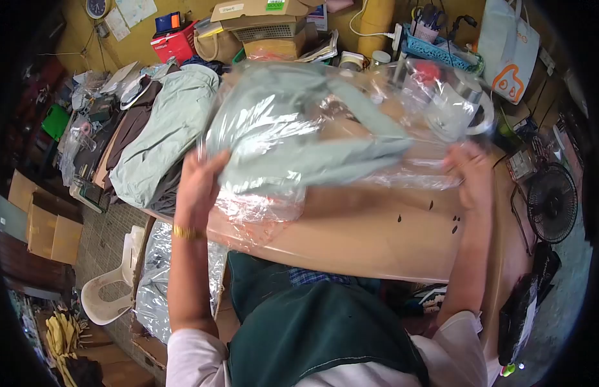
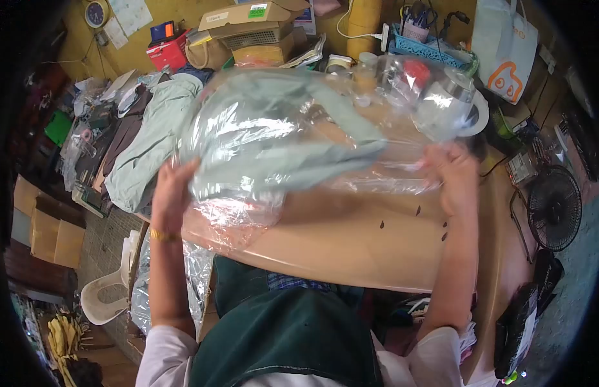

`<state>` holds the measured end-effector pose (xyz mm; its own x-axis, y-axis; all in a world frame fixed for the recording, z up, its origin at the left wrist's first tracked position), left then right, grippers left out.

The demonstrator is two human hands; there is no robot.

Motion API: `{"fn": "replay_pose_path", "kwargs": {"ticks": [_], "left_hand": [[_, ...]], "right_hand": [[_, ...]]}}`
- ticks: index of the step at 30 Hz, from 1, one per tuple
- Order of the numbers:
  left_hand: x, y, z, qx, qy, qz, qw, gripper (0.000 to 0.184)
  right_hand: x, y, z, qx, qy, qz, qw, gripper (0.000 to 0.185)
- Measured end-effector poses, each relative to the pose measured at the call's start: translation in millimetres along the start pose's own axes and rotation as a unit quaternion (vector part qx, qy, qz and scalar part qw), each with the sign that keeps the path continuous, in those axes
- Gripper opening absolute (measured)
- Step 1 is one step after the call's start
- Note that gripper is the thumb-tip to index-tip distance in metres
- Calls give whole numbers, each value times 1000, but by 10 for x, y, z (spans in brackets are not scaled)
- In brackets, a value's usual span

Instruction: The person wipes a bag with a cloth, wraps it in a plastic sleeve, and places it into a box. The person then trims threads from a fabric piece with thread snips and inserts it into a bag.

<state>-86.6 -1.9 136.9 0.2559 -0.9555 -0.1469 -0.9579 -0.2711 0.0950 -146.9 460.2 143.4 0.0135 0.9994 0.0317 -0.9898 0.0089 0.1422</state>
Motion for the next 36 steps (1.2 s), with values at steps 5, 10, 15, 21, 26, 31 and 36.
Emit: {"fn": "replay_pose_path", "kwargs": {"ticks": [5, 10, 15, 21, 26, 31, 36], "left_hand": [[752, -907, 1412, 150, -45, -140, 978, 38], [546, -1051, 1413, 178, -82, -45, 980, 42], [805, -1114, 1203, 181, -26, -22, 983, 44], [720, -1360, 220, 109, 424, -31, 898, 49], [-39, -101, 5, -312, 560, 75, 764, 47], [32, 1144, 890, -202, 661, 14, 722, 42], [-73, 1342, 1121, -189, 662, -20, 725, 24]], "right_hand": [[376, -513, -1453, -176, 68, -60, 980, 17], [-339, -744, -1079, -140, 35, -33, 989, 21], [586, -594, -1277, -252, -40, 70, 964, 17], [988, -972, -432, 111, -552, -350, 749, 20], [-1140, -713, 514, 249, -421, -112, 865, 34], [-1850, 668, -479, 11, -597, 35, 801, 57], [-1070, 851, -1004, -190, -603, -113, 766, 83]]}}
Point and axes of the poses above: each hand's wrist, its own y-axis towards the middle knuckle, its own x-axis out of the back of the hand, z = x × y, the point moved 2 cm from there along y, towards the middle knuckle, and after that the axes turned 4 degrees about -x, right-handed, at the moved point
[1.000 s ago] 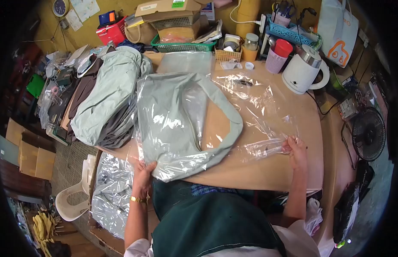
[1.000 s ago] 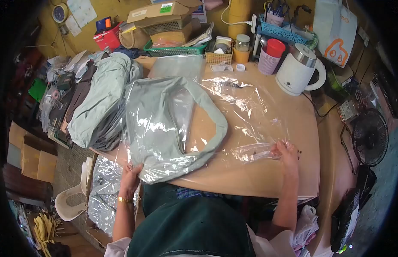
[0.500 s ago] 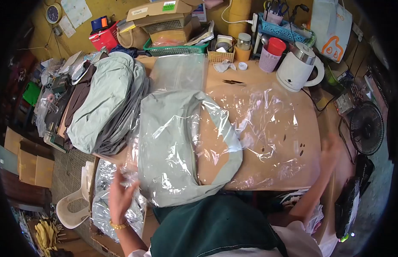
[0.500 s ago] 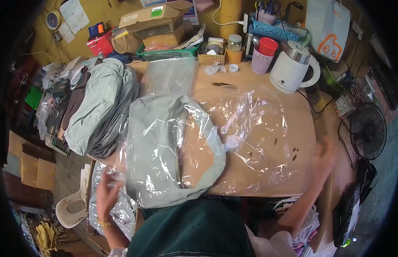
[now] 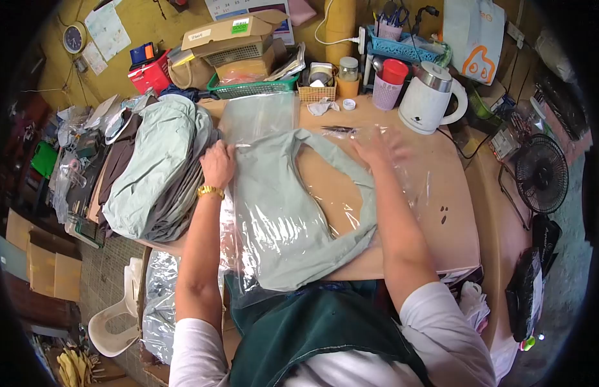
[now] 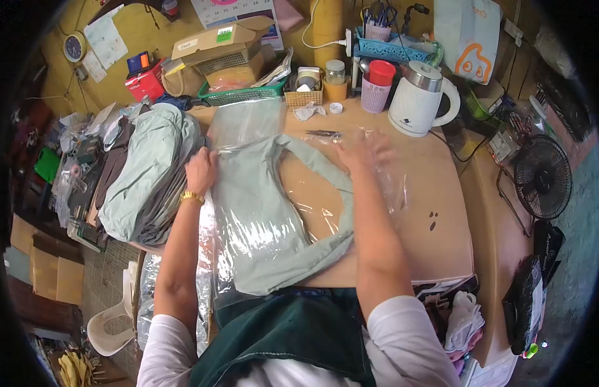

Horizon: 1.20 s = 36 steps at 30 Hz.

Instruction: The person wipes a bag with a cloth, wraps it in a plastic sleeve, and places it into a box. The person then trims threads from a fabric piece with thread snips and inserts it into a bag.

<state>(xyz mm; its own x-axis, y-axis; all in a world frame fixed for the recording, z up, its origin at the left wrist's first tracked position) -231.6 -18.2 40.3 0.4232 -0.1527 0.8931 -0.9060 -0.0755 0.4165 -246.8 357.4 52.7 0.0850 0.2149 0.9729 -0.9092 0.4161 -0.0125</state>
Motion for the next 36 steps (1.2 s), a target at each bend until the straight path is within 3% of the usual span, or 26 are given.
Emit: {"fn": "replay_pose_path", "kwargs": {"ticks": [1, 3, 5, 7, 8, 9, 10, 12, 14, 17, 21, 22, 24, 25, 27, 28, 30, 31, 32, 34, 35, 36], "left_hand": [[-104, -21, 24, -1, -4, -3, 1000, 24], [-322, -152, 129, -19, -160, -34, 986, 27], [-292, -171, 110, -48, -184, -35, 981, 25], [68, -105, -21, 10, -173, 13, 985, 32], [32, -24, 85, -120, -137, -104, 978, 44], [252, 0, -72, -114, -110, -83, 984, 47], [474, -2, -271, -114, -108, -19, 987, 47], [676, -120, -741, -117, -57, 100, 986, 51], [509, -280, -1066, -117, -20, 205, 972, 63], [-84, -563, -1032, -109, 49, 130, 984, 67], [-239, -719, -737, -65, 54, 79, 993, 67], [-232, -716, -714, -64, 56, 76, 993, 67], [-230, -685, -739, -64, 63, 69, 994, 67], [-230, -721, -743, -70, 75, 71, 992, 66], [-253, -712, -750, -68, 69, 71, 993, 66], [-248, -716, -750, -63, 62, 72, 993, 66], [-235, -688, -741, -62, 41, 86, 994, 67], [-211, -680, -704, -62, 20, 98, 993, 69], [-160, -683, -616, -52, 23, 98, 994, 69], [4, -649, -406, -40, -147, 38, 988, 60], [106, -625, -325, -38, -230, 1, 972, 56], [332, -680, -283, -20, -259, -37, 965, 48]], "right_hand": [[-116, 25, -156, -30, -12, -13, 999, 89], [-350, 7, -440, -45, 30, 53, 997, 95], [-93, -258, -651, 36, 27, 125, 991, 85], [417, -378, -909, 116, 52, 197, 972, 79], [895, -666, -897, 102, 84, 90, 987, 69], [1331, -957, -827, 86, 114, -16, 990, 59], [1557, -1082, -740, 81, 115, -14, 990, 59], [1829, -1252, -507, 197, 143, -73, 967, 49], [1573, -1172, -156, 270, 35, -8, 962, 42], [577, -677, -66, 320, -32, -69, 944, 44], [-130, 127, -1028, 53, 91, -115, 988, 72], [-114, 109, -1134, 53, 89, -114, 988, 72], [-109, 62, -1345, -122, 104, -27, 987, 75], [-121, -82, -1341, -124, 102, -23, 987, 75], [-183, -345, -1148, -35, 52, -23, 998, 64], [-304, -435, -1065, -35, 53, -21, 998, 64], [-529, -582, -823, 235, 38, -112, 965, 51], [-443, -556, -748, 244, 38, -109, 963, 51], [-344, -417, -688, 142, 85, 32, 986, 47], [344, -443, -451, 42, 252, 227, 940, 39], [572, -334, -343, 160, 253, 133, 945, 37], [1022, -397, -187, 196, 301, 130, 924, 32]]}}
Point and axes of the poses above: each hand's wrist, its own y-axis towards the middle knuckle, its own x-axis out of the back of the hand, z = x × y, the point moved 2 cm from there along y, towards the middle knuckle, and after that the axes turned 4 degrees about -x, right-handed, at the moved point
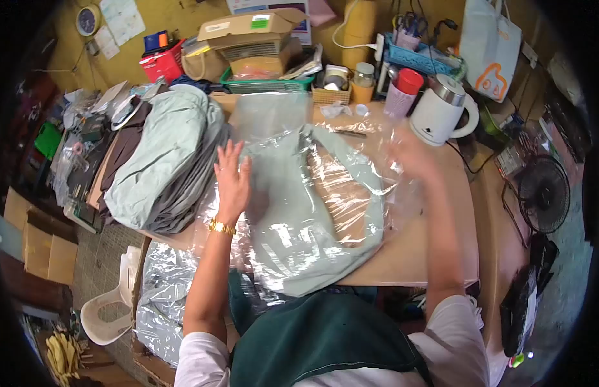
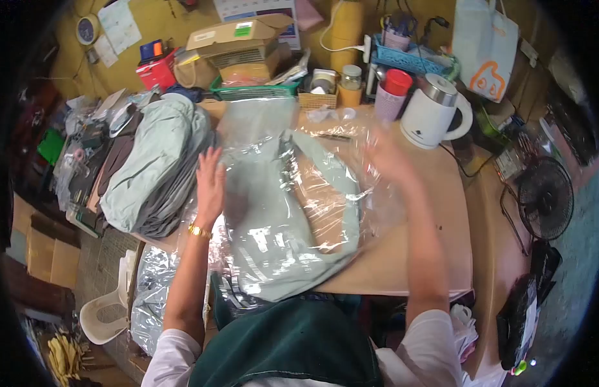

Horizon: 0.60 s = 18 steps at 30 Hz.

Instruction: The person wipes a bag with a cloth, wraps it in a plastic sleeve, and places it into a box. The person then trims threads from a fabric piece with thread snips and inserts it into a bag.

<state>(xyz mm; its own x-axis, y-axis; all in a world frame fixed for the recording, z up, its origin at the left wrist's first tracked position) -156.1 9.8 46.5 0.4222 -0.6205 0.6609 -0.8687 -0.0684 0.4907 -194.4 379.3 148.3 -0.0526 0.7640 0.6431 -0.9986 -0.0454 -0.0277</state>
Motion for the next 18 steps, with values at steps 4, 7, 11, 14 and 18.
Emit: {"fn": "replay_pose_path", "kwargs": {"ticks": [4, 7, 11, 14, 18], "left_hand": [[233, -393, -307, 134, -321, -102, 932, 52], [-266, -827, -222, 246, -439, -70, 861, 55], [-1289, -1630, 262, 133, -552, 21, 823, 49], [-196, -1146, -536, 117, -494, -1, 862, 46], [648, -983, -448, 181, -226, -64, 955, 44]], "right_hand": [[665, 274, 1367, 247, 131, 82, 957, 20], [549, 638, 2034, 371, 160, 156, 901, 21], [455, 661, 2465, 394, 153, 126, 897, 23], [703, 577, 2452, 400, 144, 76, 902, 25], [938, 472, 1842, 340, 94, 0, 936, 27]]}}
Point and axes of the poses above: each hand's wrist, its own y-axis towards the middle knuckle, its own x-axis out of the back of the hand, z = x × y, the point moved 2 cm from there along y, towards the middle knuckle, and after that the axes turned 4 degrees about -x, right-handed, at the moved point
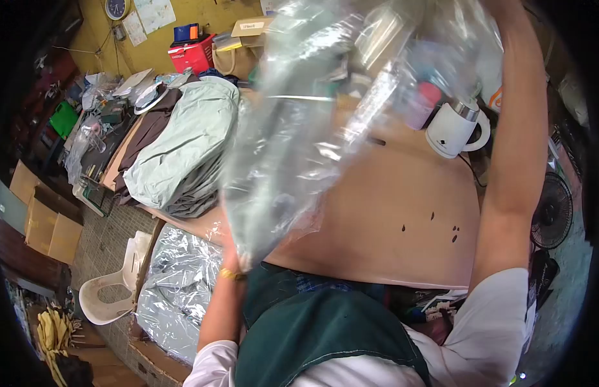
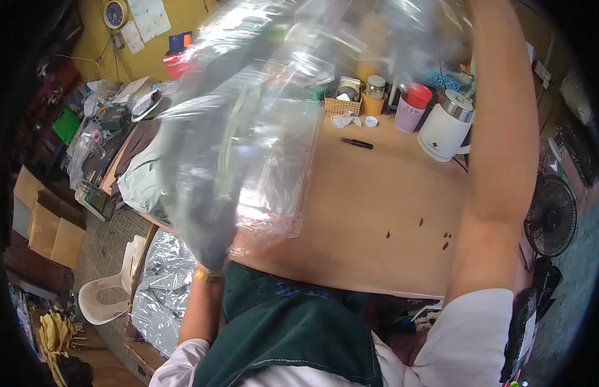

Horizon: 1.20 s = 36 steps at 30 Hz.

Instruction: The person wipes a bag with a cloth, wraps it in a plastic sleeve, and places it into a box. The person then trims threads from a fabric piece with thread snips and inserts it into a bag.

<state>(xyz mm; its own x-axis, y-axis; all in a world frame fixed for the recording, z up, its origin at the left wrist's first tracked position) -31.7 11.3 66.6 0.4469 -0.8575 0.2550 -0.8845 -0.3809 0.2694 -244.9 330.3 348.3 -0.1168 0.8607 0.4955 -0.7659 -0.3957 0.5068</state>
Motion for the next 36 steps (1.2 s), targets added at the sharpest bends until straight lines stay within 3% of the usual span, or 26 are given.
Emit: {"fn": "replay_pose_path", "kwargs": {"ticks": [2, 4, 5, 6, 7, 9, 11, 12, 14, 15, 17, 19, 20, 21, 22, 24, 28, 30, 31, 33, 36], "left_hand": [[410, -84, 96, -67, -72, -105, 990, 54], [739, -292, -97, -37, -108, -111, 987, 60], [898, -410, -31, -13, 170, -65, 983, 64], [958, -450, 12, 13, 435, -15, 900, 68], [907, -389, 8, 14, 433, -20, 901, 68], [680, -204, -166, -288, 393, -38, 872, 74], [31, -87, -869, -362, 247, 38, 898, 68], [-345, -43, -1083, -396, 177, 40, 900, 65], [-759, 121, -1265, -446, 165, 91, 875, 52], [-870, 215, -1267, -459, 222, 139, 849, 42], [-745, 425, -1280, -461, 234, 156, 842, 31], [-454, 592, -1312, -459, 197, 156, 852, 9], [-245, 695, -1299, -428, 130, 166, 879, 11], [-83, 746, -1243, -352, -51, 186, 916, 9], [94, 780, -1213, -281, -213, 224, 909, 7], [440, 915, -1165, -282, -304, 267, 870, 17], [809, 989, -1318, -259, -236, 279, 894, 25], [876, 936, -1546, -208, 87, 268, 937, 29], [907, 955, -1594, -208, 90, 265, 937, 29], [950, 976, -1706, -377, 263, 252, 851, 28], [1045, 995, -1736, -335, 208, 269, 879, 29]], "right_hand": [[-23, -436, -436, -79, -30, -8, 996, 28], [-250, -1013, -966, -196, -26, 13, 980, 30], [-427, -1320, -1208, -254, -12, 29, 967, 30], [-619, -1631, -1381, -311, 12, 48, 949, 31], [-822, -1878, -1470, -356, 41, 70, 931, 32], [-1154, -2062, -1475, -400, 90, 119, 904, 33], [-1389, -1939, -1412, -329, 144, 238, 903, 27], [-1475, -1883, -1275, -327, 146, 236, 903, 27], [-1518, -1742, -864, -213, 341, 273, 874, 29], [-1423, -1689, -855, -211, 339, 271, 876, 29], [-1207, -1595, -889, -199, 135, 337, 910, 29], [-1043, -1634, -877, -225, 133, 329, 908, 25], [-904, -1694, -1041, -268, 133, 271, 915, 22], [-791, -1754, -1171, -310, 133, 213, 917, 20], [-741, -1807, -1227, -308, 136, 213, 917, 20], [-640, -1866, -1320, -336, 178, 121, 917, 11], [-420, -1819, -1180, -240, 310, 141, 909, 11], [-266, -1789, -1177, -80, 351, 246, 900, 13], [-246, -1750, -1092, -76, 351, 248, 899, 13], [-195, -1688, -900, -184, 120, 247, 944, 17], [-185, -1672, -681, -214, 98, 248, 940, 15]]}}
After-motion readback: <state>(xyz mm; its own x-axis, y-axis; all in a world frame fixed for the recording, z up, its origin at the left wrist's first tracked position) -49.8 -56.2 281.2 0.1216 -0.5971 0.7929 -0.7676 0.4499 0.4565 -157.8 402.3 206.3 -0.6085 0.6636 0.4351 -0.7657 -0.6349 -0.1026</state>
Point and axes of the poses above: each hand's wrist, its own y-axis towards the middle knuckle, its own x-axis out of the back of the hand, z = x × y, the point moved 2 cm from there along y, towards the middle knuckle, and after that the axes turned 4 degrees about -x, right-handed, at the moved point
